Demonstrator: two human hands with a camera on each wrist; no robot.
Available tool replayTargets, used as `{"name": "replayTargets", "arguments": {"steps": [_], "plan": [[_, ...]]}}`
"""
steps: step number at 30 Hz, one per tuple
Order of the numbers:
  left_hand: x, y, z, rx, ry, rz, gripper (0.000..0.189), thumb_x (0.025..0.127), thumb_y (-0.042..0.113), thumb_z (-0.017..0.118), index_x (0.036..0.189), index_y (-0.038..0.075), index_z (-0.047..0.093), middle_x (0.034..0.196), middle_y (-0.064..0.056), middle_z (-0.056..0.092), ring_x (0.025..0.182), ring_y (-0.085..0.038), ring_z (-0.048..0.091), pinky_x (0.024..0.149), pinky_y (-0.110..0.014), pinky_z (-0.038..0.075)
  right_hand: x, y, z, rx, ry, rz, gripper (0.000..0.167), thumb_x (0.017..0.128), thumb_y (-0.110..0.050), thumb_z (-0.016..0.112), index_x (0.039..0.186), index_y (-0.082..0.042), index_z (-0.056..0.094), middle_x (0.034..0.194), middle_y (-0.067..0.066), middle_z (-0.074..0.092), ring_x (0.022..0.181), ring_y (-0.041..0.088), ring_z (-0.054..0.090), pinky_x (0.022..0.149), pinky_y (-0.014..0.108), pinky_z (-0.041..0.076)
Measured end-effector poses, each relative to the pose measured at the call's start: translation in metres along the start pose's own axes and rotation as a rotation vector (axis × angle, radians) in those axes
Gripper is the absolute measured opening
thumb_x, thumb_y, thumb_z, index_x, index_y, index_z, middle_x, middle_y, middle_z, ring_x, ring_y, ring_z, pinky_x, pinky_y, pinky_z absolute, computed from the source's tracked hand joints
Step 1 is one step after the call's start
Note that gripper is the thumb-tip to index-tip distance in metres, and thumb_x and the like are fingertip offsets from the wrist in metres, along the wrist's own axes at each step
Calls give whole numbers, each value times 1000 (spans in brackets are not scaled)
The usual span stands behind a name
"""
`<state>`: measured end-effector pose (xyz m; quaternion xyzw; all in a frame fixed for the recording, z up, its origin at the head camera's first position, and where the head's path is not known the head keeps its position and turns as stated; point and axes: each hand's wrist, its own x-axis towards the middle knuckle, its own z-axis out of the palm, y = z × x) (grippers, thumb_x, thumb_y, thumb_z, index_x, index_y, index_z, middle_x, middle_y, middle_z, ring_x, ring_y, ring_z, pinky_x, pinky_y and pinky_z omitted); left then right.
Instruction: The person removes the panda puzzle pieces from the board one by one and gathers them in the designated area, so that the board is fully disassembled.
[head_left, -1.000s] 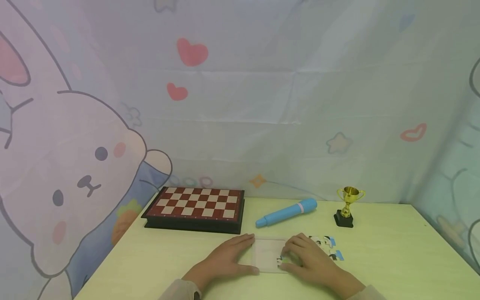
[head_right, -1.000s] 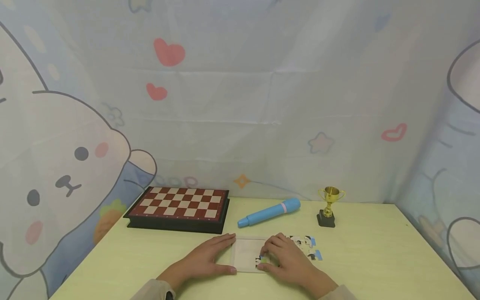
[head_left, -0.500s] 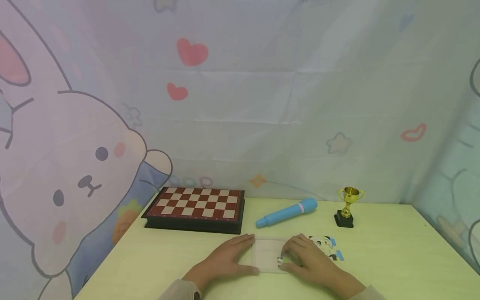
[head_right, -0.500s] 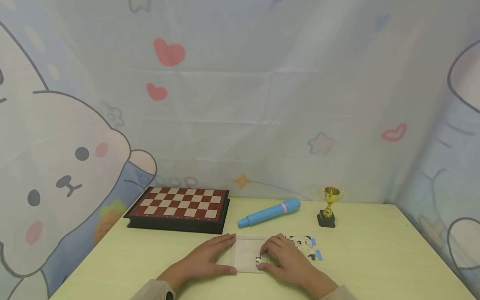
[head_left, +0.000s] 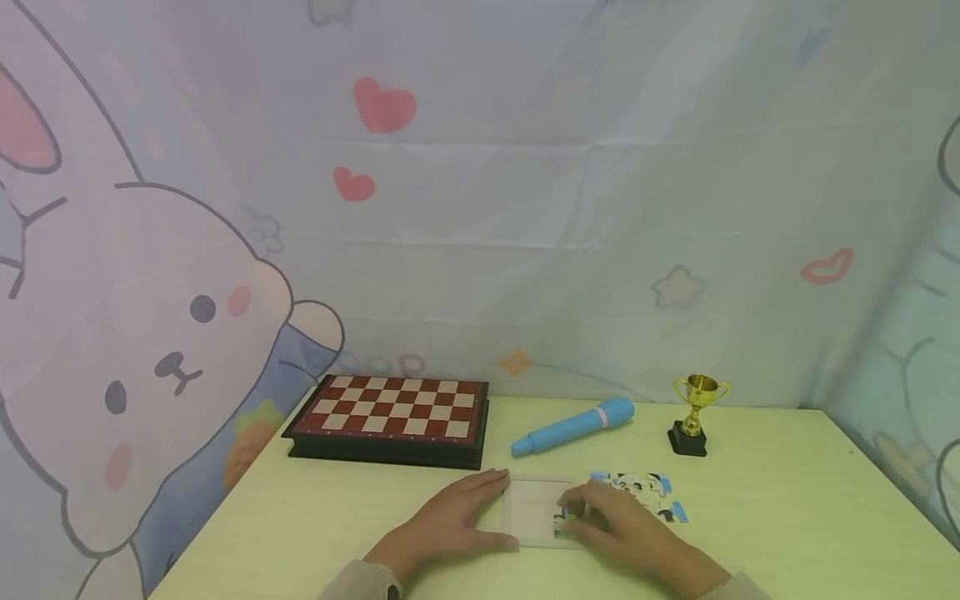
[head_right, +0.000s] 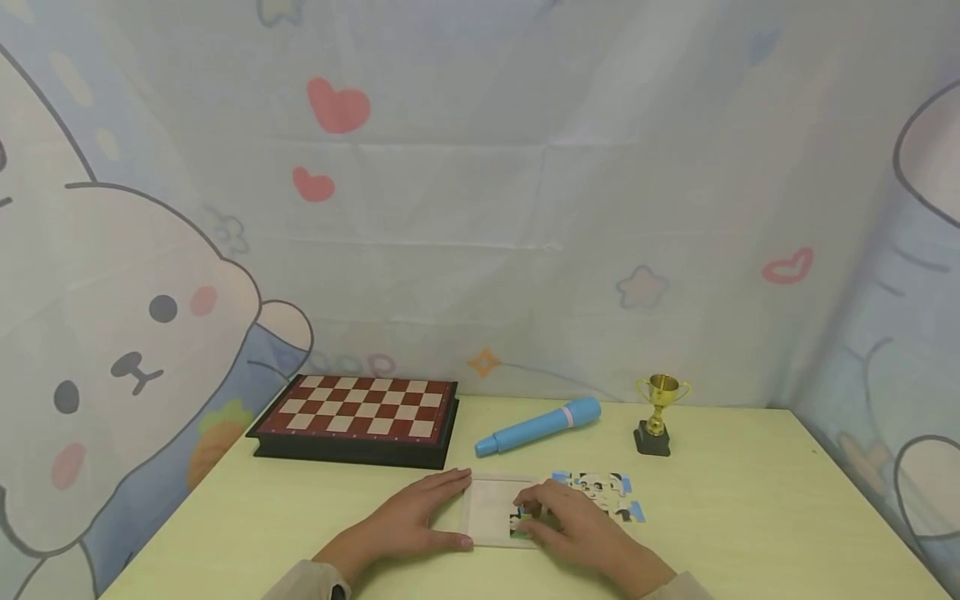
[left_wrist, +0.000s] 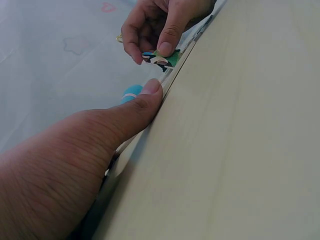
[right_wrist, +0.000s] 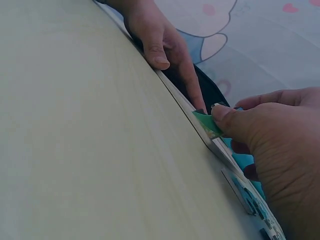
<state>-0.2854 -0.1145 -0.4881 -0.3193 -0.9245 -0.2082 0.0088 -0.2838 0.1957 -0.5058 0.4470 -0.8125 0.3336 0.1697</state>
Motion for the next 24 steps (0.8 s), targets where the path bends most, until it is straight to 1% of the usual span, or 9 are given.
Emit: {"name": "replayTargets", "arguments": {"steps": [5, 12, 18, 24], "plan": [[-1, 0, 1, -1, -1, -2, 91, 85, 75, 58, 154, 17, 43, 160, 5, 37, 147, -23, 35, 117, -50, 33, 0, 2, 0, 13, 22, -41, 22, 95, -17, 72, 115, -21, 65, 96, -18, 61, 79, -2, 55, 66, 19, 51], [0, 0, -1, -7, 2, 8, 91, 86, 74, 59, 154, 16, 43, 160, 5, 37, 147, -24, 34, 117, -50, 32, 2, -1, -1, 41, 40, -36, 20, 93, -14, 74, 111, -19, 67, 95, -15, 65, 81, -1, 58, 68, 21, 53], [0, -1, 0, -8, -1, 13, 92, 85, 76, 58, 154, 16, 43, 160, 4, 37, 147, -24, 34, 117, -50, 33, 3, -3, -2, 37, 51, -63, 19, 94, -13, 73, 111, -18, 66, 95, -12, 66, 82, 1, 60, 68, 23, 54], [-1, -2, 1, -9, -1, 10, 93, 85, 77, 57, 154, 16, 43, 160, 4, 37, 147, -23, 35, 117, -49, 33, 3, -3, -2, 58, 53, -57, 20, 95, -14, 72, 111, -22, 64, 97, -9, 68, 84, 2, 63, 70, 26, 56]]}}
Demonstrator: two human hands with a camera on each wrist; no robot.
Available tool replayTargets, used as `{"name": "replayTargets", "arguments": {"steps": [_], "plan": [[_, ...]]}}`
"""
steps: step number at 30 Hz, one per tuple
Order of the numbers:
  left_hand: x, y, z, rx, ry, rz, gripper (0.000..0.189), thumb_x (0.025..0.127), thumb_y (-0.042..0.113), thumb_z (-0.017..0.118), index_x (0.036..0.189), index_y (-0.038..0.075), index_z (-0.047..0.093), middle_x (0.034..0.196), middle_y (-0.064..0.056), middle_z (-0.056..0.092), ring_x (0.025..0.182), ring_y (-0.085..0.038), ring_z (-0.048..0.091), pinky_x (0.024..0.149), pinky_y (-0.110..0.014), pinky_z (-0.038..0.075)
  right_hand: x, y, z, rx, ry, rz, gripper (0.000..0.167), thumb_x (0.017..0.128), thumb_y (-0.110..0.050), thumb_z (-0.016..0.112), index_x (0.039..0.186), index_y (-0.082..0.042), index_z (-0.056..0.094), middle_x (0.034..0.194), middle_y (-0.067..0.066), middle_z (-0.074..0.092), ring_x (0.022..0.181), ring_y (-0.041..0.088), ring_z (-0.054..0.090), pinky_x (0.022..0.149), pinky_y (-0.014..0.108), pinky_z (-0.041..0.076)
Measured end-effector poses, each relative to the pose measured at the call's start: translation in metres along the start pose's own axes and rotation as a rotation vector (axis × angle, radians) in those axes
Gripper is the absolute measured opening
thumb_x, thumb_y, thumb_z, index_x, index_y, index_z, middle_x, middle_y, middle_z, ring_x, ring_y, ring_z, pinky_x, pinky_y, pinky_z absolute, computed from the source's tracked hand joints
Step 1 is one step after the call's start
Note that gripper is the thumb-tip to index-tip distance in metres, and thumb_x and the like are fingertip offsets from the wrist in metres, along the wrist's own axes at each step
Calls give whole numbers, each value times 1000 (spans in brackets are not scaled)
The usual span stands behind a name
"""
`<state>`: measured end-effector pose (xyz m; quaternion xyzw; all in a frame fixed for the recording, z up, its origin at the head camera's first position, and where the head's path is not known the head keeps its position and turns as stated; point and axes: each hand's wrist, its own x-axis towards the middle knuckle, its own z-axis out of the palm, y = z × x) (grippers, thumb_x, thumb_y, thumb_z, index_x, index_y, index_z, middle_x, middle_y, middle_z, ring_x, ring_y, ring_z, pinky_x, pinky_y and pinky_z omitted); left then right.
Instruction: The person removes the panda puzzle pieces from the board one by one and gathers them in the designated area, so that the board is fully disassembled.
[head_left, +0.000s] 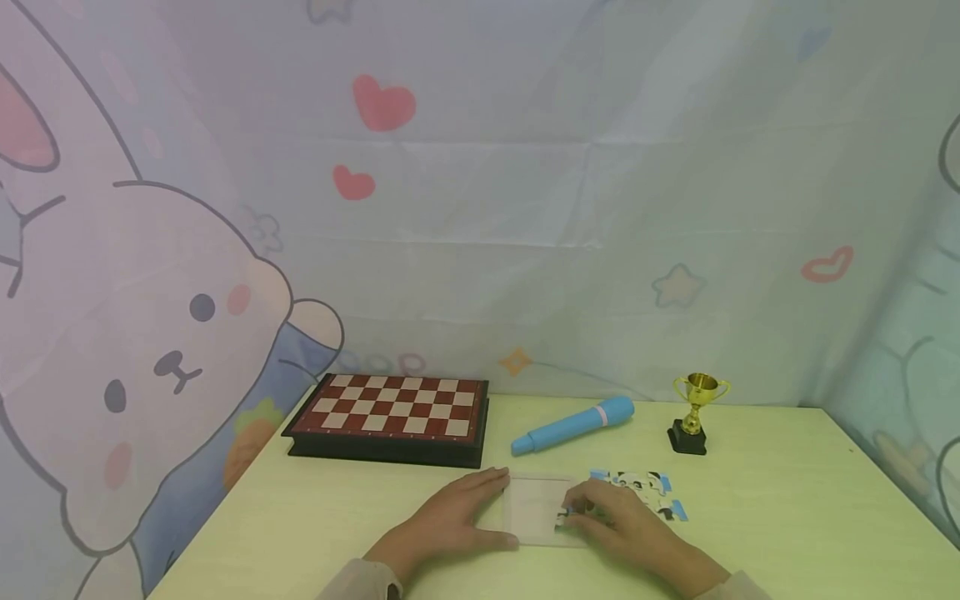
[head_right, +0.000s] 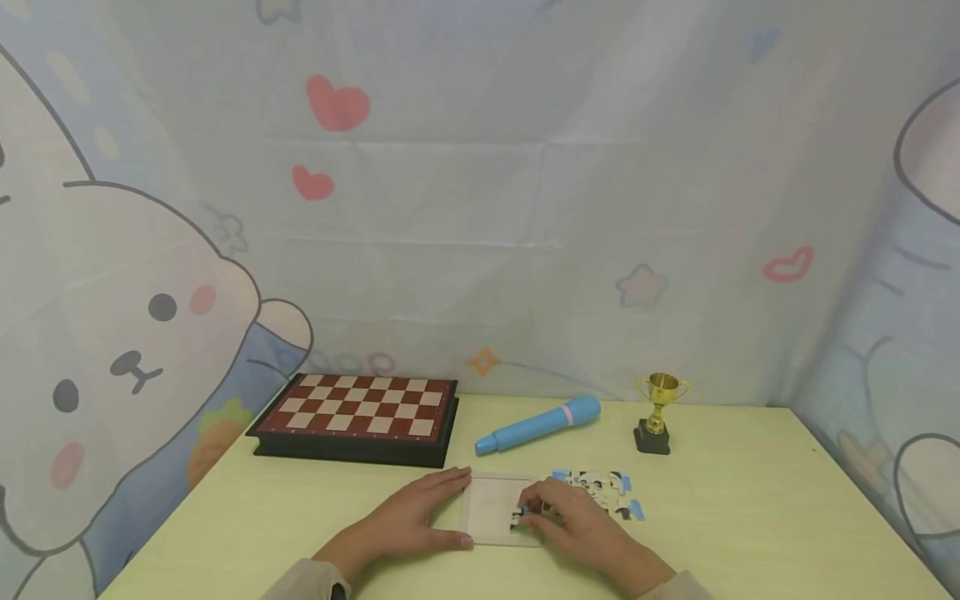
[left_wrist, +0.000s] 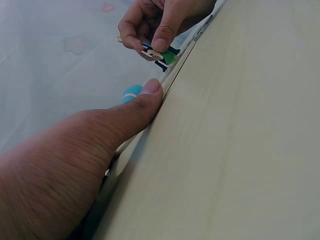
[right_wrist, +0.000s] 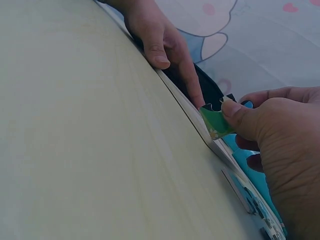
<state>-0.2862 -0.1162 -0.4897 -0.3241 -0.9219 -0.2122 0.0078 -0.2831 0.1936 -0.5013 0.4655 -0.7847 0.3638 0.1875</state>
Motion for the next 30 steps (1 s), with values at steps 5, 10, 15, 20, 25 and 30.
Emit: {"name": "replayTargets", "arguments": {"steps": [5, 10, 15, 20, 25, 30], "plan": [[-1, 0, -1, -1, 5, 10, 91, 86, 74, 58, 154, 14, 43, 160, 2, 38, 146, -24, 35, 117, -50, 34, -1, 1, 0, -10, 31, 25, 21, 93, -14, 74, 110, -24, 64, 99, -13, 68, 85, 3, 65, 72, 27, 58], [-1, 1, -2, -10, -2, -2, 92, 86, 74, 59, 154, 15, 43, 160, 2, 37, 147, -24, 35, 117, -50, 33, -7, 3, -4, 9, 49, 51, 24, 91, -12, 75, 112, -21, 67, 104, -13, 70, 88, 4, 69, 76, 25, 59], [-1, 1, -2, -3, -4, 0, 92, 86, 75, 58, 155, 16, 42, 161, 3, 36, 147, -24, 34, 118, -49, 32, -20, 5, -20, 10, 88, 48, 29, 89, -6, 75, 115, -17, 67, 101, -8, 71, 83, 6, 68, 69, 25, 58], [-2, 1, 1, 6, -8, -3, 92, 86, 76, 57, 155, 16, 41, 161, 4, 35, 147, -23, 33, 118, -49, 31, -45, 9, -43, -14, 128, 106, 30, 88, -4, 76, 115, -14, 67, 90, -7, 69, 74, 4, 63, 61, 21, 54], [0, 0, 0, 10, -4, -3, 93, 86, 76, 57, 155, 16, 41, 161, 4, 35, 148, -22, 33, 119, -48, 31, -72, 12, -68, -86, 159, 216, 30, 86, -4, 78, 113, -14, 69, 87, -11, 68, 74, 4, 63, 61, 20, 52], [0, -1, -1, -5, -7, 1, 93, 86, 76, 57, 155, 16, 41, 161, 4, 36, 148, -22, 33, 118, -48, 32, -97, 8, -88, -81, 141, 415, 21, 91, -11, 76, 109, -19, 71, 84, -15, 68, 73, 6, 63, 63, 22, 53]]}}
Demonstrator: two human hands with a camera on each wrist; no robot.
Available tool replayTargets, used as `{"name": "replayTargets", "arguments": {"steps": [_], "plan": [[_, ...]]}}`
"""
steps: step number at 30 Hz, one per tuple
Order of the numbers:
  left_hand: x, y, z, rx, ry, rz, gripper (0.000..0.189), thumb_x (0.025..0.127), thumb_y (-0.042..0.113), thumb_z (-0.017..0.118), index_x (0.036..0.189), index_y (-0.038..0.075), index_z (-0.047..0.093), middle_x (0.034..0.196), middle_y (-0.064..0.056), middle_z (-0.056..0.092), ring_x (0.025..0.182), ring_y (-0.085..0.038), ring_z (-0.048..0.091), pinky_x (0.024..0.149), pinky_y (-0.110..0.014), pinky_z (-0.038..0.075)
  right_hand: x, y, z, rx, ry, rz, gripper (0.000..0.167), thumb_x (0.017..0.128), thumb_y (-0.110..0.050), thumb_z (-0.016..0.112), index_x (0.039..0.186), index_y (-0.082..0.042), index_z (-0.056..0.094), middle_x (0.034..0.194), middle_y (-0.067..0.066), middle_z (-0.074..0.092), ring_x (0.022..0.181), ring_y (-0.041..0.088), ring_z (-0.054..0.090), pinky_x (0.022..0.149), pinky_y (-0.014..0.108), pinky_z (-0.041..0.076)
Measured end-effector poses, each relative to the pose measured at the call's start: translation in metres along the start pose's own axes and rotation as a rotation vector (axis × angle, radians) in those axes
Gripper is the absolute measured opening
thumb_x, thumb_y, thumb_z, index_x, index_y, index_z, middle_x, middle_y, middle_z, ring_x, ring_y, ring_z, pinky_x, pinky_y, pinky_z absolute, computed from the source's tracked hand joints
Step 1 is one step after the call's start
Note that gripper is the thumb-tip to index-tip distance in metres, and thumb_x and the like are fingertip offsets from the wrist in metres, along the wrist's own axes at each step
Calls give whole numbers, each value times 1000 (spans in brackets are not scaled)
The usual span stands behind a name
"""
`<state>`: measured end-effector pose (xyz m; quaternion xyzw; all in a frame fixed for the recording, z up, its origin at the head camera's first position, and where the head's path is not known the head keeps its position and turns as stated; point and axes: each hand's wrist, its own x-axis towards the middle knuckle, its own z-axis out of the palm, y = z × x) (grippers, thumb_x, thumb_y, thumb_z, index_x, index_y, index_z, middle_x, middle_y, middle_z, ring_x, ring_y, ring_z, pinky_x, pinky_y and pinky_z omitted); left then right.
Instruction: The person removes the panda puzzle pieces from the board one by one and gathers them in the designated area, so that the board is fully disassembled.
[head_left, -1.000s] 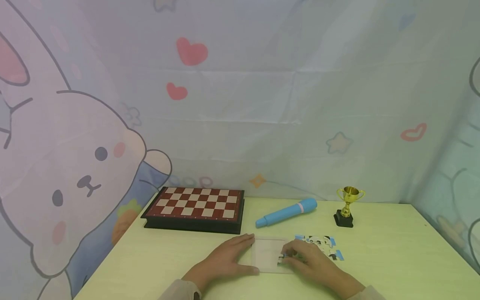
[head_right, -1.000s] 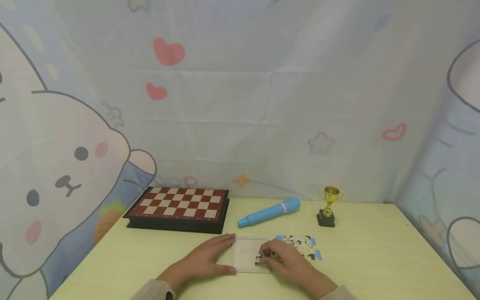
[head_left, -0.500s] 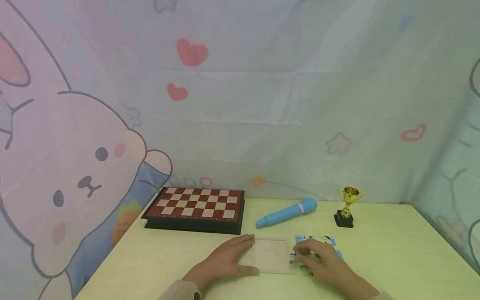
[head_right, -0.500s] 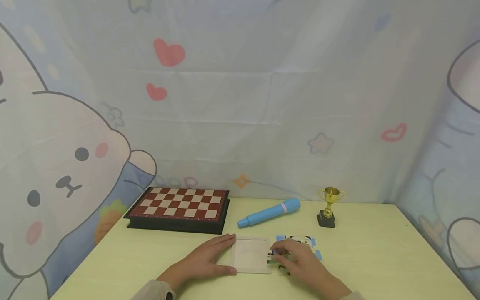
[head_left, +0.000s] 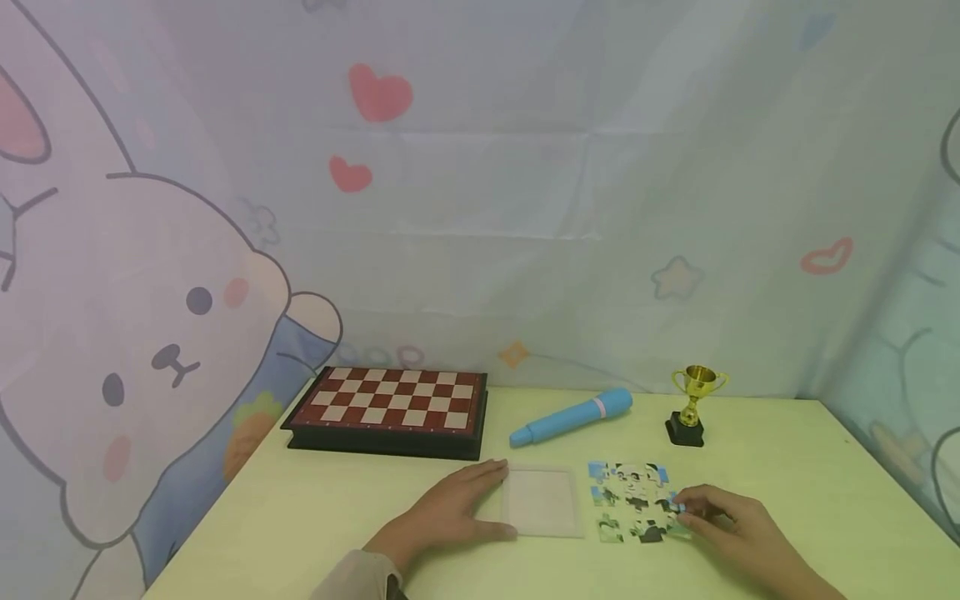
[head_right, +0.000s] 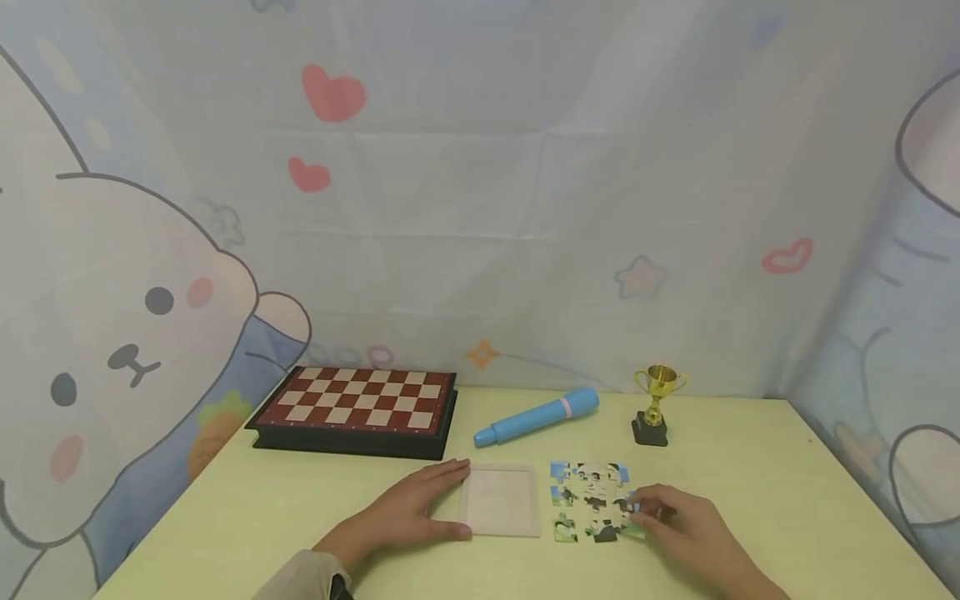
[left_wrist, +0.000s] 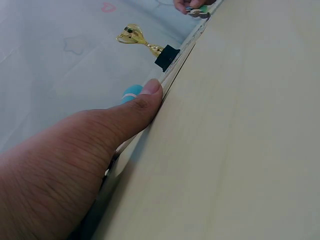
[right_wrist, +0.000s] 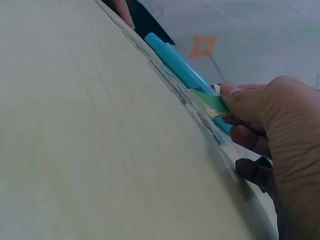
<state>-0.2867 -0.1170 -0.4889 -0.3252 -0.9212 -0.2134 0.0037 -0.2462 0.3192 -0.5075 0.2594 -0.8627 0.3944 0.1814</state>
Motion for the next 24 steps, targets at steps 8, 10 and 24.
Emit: {"name": "replayTargets", "arguments": {"steps": [8, 10, 24], "plan": [[0, 2, 0, -6, 2, -8, 93, 85, 76, 58, 155, 16, 42, 161, 3, 36, 147, -23, 34, 118, -50, 32, -11, 9, -11, 59, -129, 26, 16, 95, -14, 70, 110, -20, 70, 97, -13, 67, 80, 8, 63, 66, 23, 55], [0, 2, -1, -10, 2, -6, 93, 85, 75, 58, 155, 16, 42, 161, 3, 36, 147, -24, 33, 118, -50, 31, -11, 11, -11, 42, -144, -7, 17, 96, -13, 70, 111, -21, 69, 97, -13, 65, 79, 6, 61, 64, 22, 54], [-1, 1, 3, -10, 0, -14, 94, 85, 77, 57, 156, 17, 40, 161, 4, 35, 148, -23, 33, 118, -49, 31, -12, 10, -9, -38, -116, -21, 15, 97, -15, 68, 109, -24, 66, 101, -15, 62, 84, 4, 61, 68, 22, 55]]}}
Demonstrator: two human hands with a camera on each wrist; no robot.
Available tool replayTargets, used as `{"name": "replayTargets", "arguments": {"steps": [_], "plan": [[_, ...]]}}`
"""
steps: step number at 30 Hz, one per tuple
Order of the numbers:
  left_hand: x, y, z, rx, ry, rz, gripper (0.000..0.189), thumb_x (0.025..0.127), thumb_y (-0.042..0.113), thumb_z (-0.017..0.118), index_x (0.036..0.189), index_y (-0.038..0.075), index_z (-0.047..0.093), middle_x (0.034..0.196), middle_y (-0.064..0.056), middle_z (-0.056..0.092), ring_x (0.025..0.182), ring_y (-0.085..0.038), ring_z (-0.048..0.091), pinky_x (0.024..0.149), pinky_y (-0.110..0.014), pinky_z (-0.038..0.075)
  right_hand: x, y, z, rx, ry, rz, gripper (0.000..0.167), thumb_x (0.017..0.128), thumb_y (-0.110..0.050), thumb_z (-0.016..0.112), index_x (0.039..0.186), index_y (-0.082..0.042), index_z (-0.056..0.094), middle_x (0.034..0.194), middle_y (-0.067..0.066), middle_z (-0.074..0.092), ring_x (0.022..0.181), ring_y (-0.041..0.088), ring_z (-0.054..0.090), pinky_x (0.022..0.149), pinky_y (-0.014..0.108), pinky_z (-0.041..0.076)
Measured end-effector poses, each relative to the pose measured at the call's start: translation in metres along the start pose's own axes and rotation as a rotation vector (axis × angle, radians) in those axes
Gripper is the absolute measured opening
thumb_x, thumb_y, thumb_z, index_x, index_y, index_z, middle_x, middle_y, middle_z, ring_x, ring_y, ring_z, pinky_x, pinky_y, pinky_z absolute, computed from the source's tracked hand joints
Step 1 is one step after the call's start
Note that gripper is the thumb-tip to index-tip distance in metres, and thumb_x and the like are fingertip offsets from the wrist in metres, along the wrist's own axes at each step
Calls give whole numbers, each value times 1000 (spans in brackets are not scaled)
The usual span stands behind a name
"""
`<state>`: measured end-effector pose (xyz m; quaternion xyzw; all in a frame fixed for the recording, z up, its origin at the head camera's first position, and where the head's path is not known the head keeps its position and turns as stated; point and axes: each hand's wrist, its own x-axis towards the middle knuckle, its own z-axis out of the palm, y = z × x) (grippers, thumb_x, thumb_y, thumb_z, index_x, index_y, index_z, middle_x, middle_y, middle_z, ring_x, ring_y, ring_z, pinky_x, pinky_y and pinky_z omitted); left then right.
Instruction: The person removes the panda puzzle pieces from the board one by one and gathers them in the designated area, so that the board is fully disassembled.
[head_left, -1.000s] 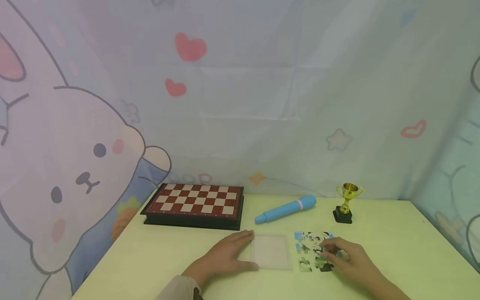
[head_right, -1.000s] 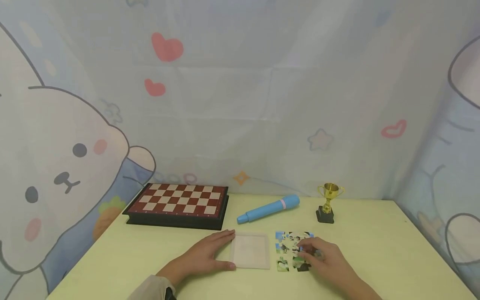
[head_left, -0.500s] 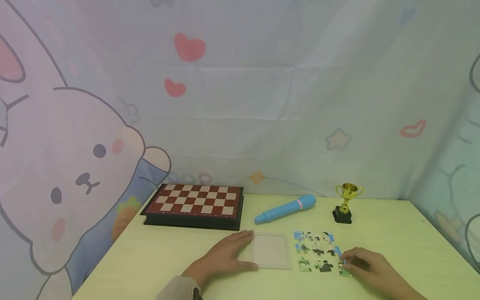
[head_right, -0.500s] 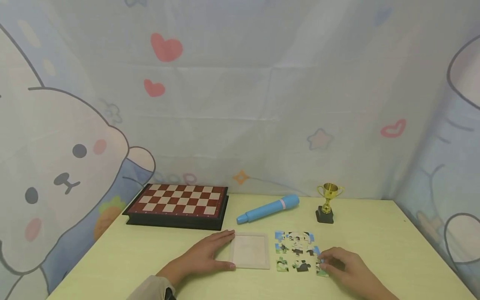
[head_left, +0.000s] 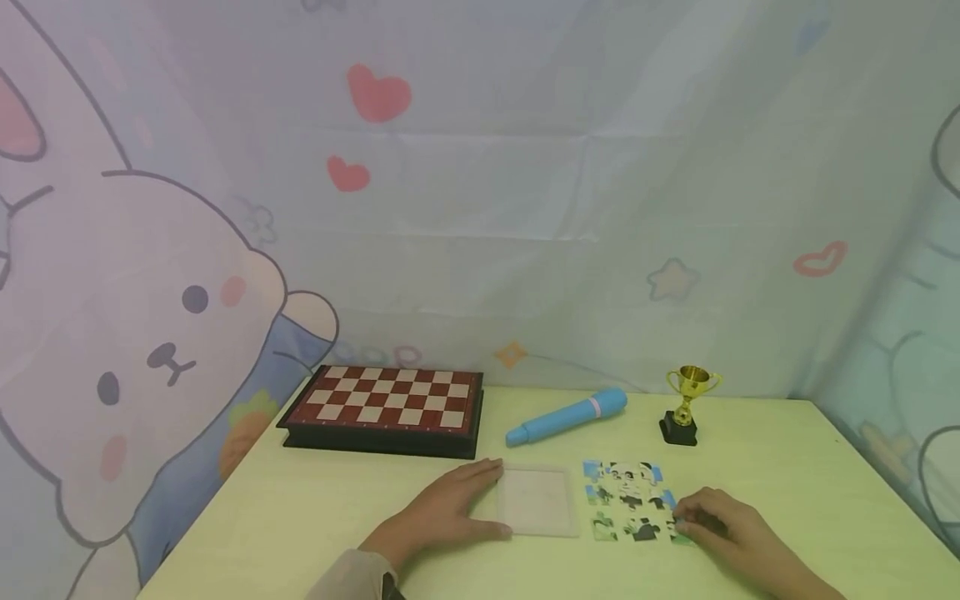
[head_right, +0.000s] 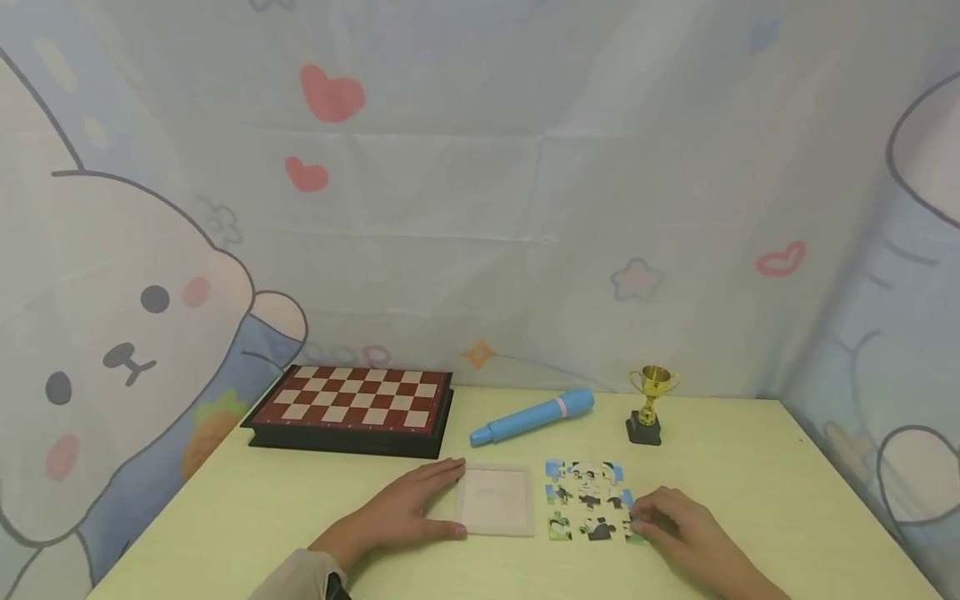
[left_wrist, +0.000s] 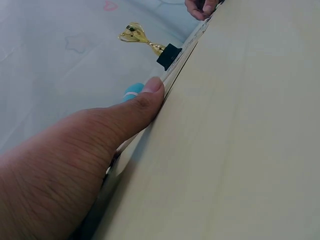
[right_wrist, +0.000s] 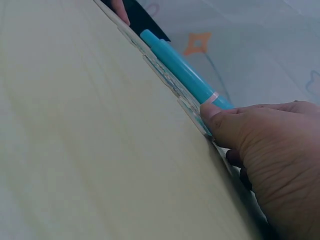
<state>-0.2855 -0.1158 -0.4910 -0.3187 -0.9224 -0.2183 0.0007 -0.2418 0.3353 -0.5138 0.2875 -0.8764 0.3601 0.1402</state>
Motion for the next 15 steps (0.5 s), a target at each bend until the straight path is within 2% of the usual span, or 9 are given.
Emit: {"name": "replayTargets", "arguments": {"steps": [3, 7, 11, 13, 15], "plan": [[1, -1, 2, -4, 1, 4, 94, 85, 77, 57, 156, 18, 40, 162, 5, 33, 148, -23, 32, 118, -50, 31, 0, -1, -1, -30, 37, 5, 15, 98, -13, 67, 110, -23, 67, 99, -15, 63, 81, 2, 59, 65, 22, 53], [-1, -3, 5, -10, 4, 17, 95, 84, 78, 57, 156, 18, 40, 164, 5, 29, 148, -24, 31, 118, -50, 32, 6, -5, 0, -140, 141, -34, 20, 96, -8, 68, 112, -19, 68, 99, -14, 63, 83, 2, 53, 65, 20, 48], [-9, -6, 4, -22, 19, 25, 91, 86, 77, 56, 154, 19, 43, 164, 4, 28, 148, -25, 33, 115, -53, 35, 21, -15, 2, -265, 217, -66, 25, 95, -10, 71, 118, -19, 67, 116, -8, 64, 107, 10, 53, 85, 23, 44], [-13, -6, -3, -8, 37, 12, 87, 86, 77, 55, 153, 21, 46, 164, 6, 28, 146, -25, 36, 111, -55, 40, 33, -22, 3, -299, 222, -79, 29, 95, -13, 71, 123, -19, 66, 124, -1, 63, 116, 19, 52, 95, 32, 43], [-17, -6, -15, 34, 79, -2, 80, 88, 76, 54, 149, 24, 51, 162, 9, 31, 140, -23, 45, 105, -54, 46, 48, -29, 4, -328, 206, -81, 35, 97, -18, 70, 131, -18, 62, 131, 4, 61, 122, 27, 51, 98, 44, 44]]}}
